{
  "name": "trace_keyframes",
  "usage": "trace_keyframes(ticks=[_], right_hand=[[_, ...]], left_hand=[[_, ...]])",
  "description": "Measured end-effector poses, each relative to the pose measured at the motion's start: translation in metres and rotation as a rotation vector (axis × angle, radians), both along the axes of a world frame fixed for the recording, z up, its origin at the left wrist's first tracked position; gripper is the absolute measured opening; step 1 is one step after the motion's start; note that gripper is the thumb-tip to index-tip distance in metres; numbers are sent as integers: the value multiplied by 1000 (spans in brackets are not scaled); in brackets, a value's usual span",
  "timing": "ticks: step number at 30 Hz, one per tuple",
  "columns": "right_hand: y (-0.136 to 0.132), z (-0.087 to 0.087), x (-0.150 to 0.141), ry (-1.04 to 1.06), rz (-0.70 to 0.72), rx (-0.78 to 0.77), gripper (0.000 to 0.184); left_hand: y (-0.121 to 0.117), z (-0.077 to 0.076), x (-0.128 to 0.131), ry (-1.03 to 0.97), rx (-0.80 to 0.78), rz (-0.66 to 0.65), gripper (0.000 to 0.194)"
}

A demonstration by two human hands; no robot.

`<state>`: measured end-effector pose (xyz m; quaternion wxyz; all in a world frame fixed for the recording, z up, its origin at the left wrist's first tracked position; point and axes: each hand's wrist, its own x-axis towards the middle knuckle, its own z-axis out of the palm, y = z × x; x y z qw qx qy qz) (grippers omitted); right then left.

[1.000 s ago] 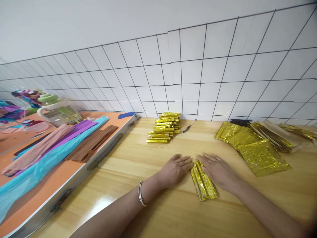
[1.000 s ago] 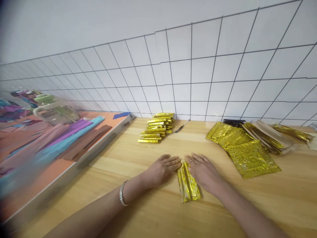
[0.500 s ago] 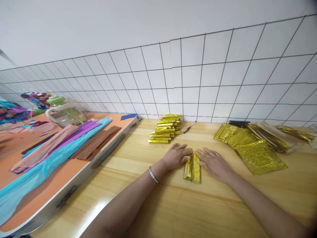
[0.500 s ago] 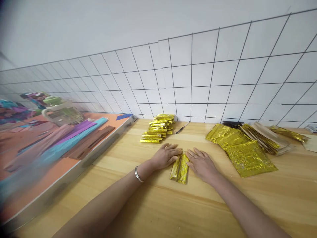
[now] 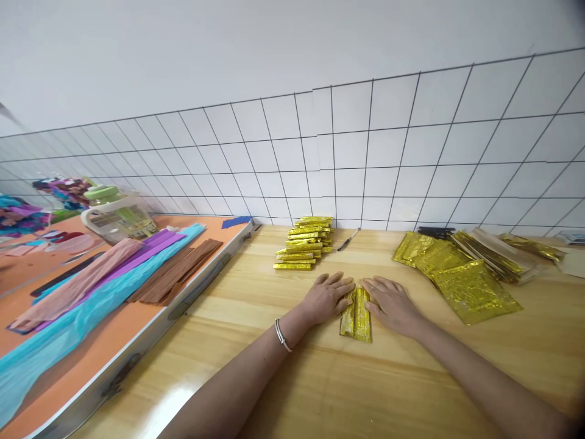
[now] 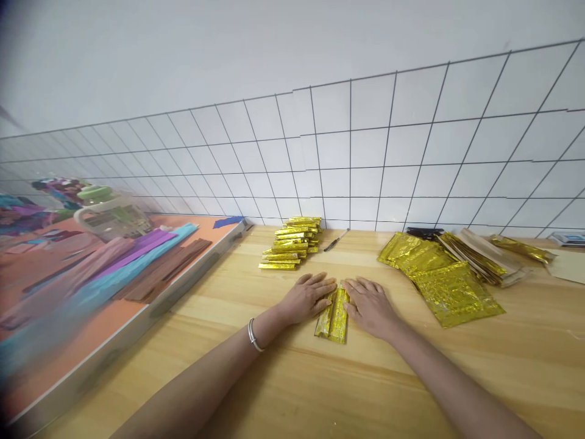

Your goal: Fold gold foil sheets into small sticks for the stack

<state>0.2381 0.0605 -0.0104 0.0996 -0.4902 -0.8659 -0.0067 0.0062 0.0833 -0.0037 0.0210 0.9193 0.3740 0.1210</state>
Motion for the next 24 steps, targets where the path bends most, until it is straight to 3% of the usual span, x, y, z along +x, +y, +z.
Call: trace_keyframes(ticks=[6, 14, 24], right_hand=[[3, 10, -18, -47, -24, 32, 47], [-4, -6, 5, -13, -9, 19, 49], [-7, -6, 5, -27, -96, 14, 48]], left_hand=[[-3, -2, 2, -5, 29, -6, 42], [-5, -1, -15, -6, 20, -27, 44], [-10, 11, -9, 48, 81, -21, 40]])
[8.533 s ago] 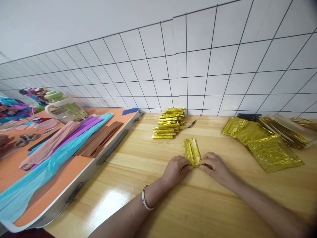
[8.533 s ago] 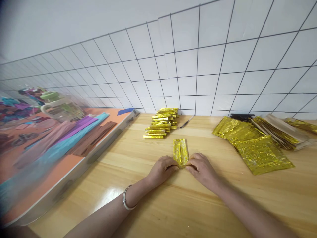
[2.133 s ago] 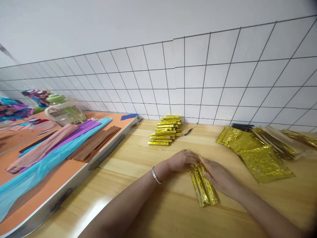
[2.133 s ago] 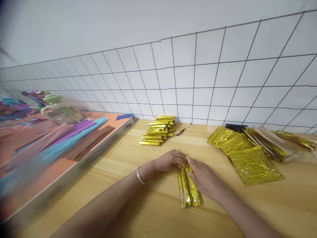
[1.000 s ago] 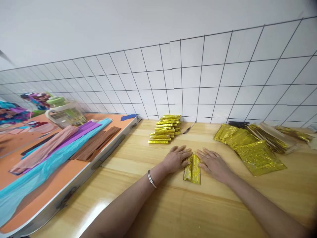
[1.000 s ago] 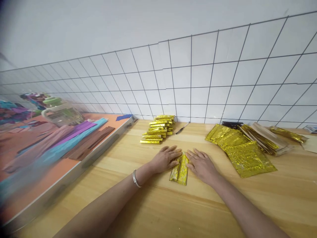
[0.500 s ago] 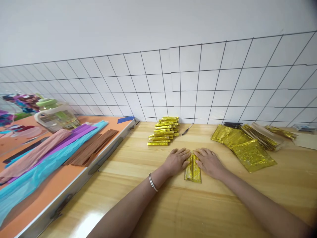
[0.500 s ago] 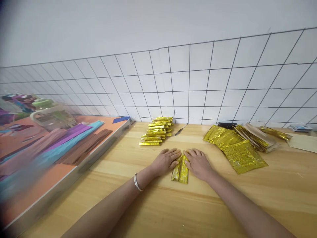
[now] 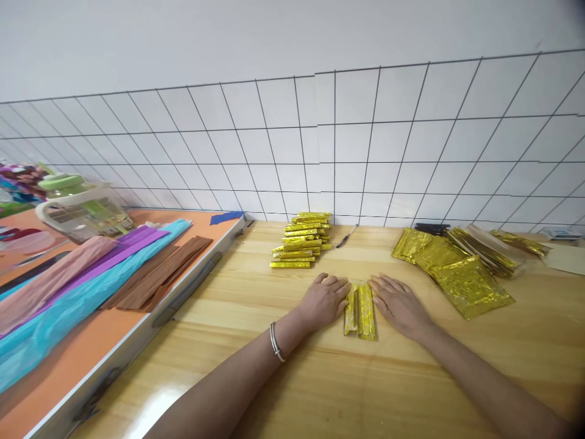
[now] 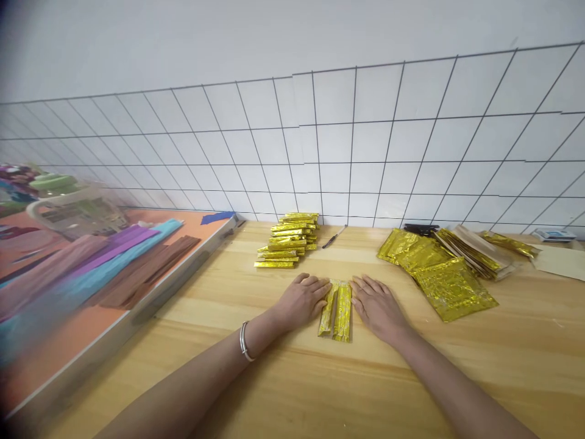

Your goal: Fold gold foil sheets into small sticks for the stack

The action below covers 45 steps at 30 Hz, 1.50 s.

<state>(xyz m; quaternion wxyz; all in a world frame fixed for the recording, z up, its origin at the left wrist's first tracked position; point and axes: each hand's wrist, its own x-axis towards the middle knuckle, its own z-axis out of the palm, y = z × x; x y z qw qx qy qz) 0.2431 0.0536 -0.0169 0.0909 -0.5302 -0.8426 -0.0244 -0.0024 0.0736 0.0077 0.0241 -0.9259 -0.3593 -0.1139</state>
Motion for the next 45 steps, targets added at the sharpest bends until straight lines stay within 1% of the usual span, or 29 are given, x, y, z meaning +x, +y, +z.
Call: trace_keyframes(ticks=[6, 10, 12, 17, 20, 22, 24, 26, 30, 34, 39, 42, 45], right_hand=[[1, 1, -3, -32, -14, 2, 46], [3, 1, -2, -38, -18, 4, 45], [2, 0, 0, -41, 0, 3, 46], [-14, -4, 7, -57, 12, 18, 50], [-29, 1, 3, -98, 33, 61, 50], [-38, 8, -5, -145, 84, 109, 55], [-46, 16, -14, -183, 164, 150, 57], [-53, 22, -22, -192, 246, 171, 52], [-62, 25, -31, -143, 329, 163, 41], [-65, 22, -31, -78, 354, 113, 41], [-60, 14, -28, -30, 324, 73, 43], [-56, 10, -28, -12, 295, 63, 39], [-54, 10, -29, 25, 274, 36, 33]], left_hand=[[5, 1, -2, -73, -68, 2, 39], [5, 0, -6, -85, -93, 12, 42], [3, 0, -6, -77, -96, 19, 48], [-4, 0, -7, -32, -97, 13, 73], [-5, -2, -7, -16, -98, 11, 84], [-5, -4, -7, -11, -95, 12, 86], [-5, -6, -7, -11, -90, 15, 87], [-5, -8, -7, -17, -86, 20, 87], [-6, -10, -8, -40, -87, 18, 87], [-6, -9, -9, -53, -97, 20, 87], [-8, -8, -9, -50, -106, 17, 85], [-8, -9, -9, -61, -124, 23, 84], [-7, -6, -13, -86, -189, -8, 78]])
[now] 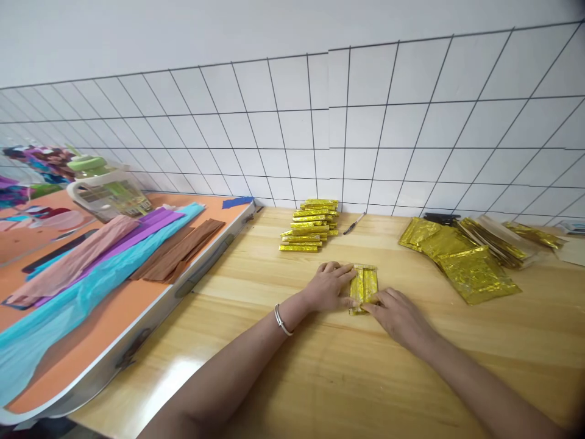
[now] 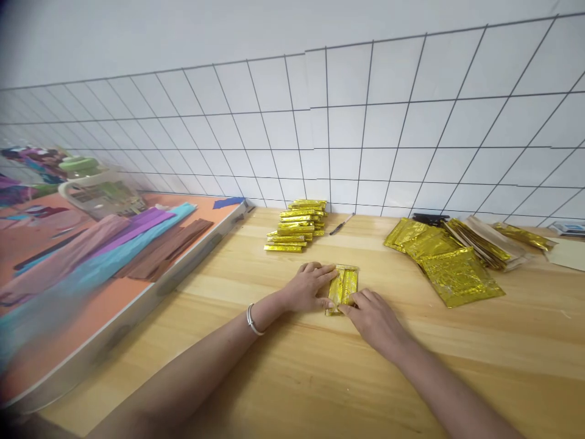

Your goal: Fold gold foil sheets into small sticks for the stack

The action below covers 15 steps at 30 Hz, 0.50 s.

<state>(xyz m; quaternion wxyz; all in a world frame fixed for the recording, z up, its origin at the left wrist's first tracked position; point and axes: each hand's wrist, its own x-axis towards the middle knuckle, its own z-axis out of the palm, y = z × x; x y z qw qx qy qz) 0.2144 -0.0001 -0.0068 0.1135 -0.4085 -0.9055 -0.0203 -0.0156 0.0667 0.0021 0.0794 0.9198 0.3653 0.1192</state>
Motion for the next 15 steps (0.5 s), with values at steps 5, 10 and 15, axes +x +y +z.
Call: trace_keyframes(ticks=[5, 10, 15], right_hand=[[1, 6, 0, 103, -13, -78, 31], [4, 5, 2, 213, 1, -140, 29], [6, 5, 2, 268, -2, -165, 28]], left_hand=[[-12, 13, -13, -94, -61, -106, 51], [-38, 14, -10, -136, -107, -138, 39], [-50, 7, 4, -131, -50, -83, 25]])
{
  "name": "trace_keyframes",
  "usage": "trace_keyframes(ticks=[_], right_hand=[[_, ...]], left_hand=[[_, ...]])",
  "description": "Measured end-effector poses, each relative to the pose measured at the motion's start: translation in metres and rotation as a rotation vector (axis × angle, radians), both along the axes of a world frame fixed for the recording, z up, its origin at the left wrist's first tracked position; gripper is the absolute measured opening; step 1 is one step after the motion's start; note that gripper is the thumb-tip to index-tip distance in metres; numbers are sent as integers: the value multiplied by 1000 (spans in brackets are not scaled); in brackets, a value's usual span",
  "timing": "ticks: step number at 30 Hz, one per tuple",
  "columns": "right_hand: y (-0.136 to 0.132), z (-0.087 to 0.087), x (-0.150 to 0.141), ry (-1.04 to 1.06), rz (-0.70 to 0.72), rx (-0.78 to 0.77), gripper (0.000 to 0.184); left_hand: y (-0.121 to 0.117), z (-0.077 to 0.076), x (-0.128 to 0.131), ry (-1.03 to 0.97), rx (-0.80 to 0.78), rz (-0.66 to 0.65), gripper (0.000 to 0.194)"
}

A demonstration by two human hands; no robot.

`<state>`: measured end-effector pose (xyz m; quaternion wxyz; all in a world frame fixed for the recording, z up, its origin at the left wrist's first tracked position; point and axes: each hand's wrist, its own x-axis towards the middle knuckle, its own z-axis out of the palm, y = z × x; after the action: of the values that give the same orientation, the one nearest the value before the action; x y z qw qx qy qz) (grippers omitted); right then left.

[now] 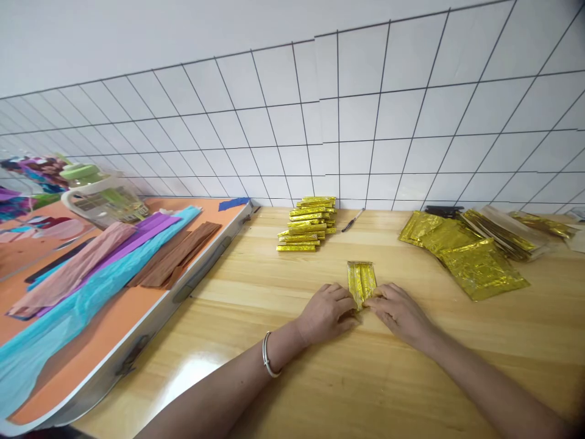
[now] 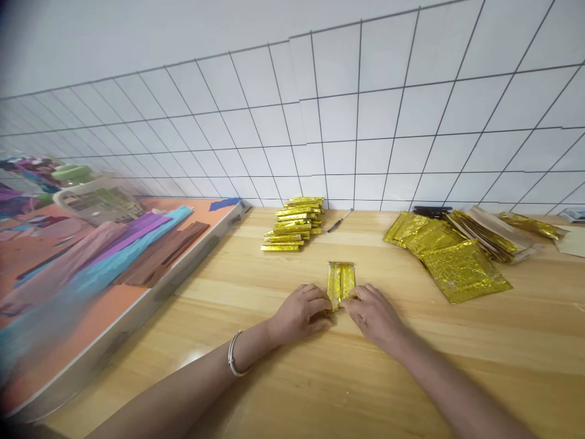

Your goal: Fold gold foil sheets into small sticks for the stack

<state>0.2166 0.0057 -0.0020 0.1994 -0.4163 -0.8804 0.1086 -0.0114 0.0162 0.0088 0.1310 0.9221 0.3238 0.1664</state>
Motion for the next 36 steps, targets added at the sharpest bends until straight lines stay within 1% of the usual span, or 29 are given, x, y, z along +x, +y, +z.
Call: trace_keyframes(ticks=[2, 5, 13, 16, 20, 25, 29, 36], right_hand=[[0, 0, 0, 1, -4, 0, 28], [0, -1, 1, 12, 1, -16, 27], [1, -6, 6, 158, -29, -86, 18], [-1, -6, 6, 159, -53, -72, 16], [-2, -8, 4, 135, -113, -58, 17], [-2, -10, 1, 109, -177, -92, 15], [-2, -9, 1, 142, -193, -132, 11], [-5, -4, 0, 123, -212, -139, 13]], left_hand=[[0, -2, 3, 15, 36, -10, 22], [1, -6, 3, 18, 55, -5, 24], [5, -13, 6, -66, -50, 96, 20], [5, -13, 7, -76, -73, 130, 20], [5, -12, 11, -84, -92, 165, 18], [3, -10, 14, -101, -114, 201, 18], [2, -11, 14, -140, -121, 216, 16], [3, -15, 11, -175, -149, 249, 16]])
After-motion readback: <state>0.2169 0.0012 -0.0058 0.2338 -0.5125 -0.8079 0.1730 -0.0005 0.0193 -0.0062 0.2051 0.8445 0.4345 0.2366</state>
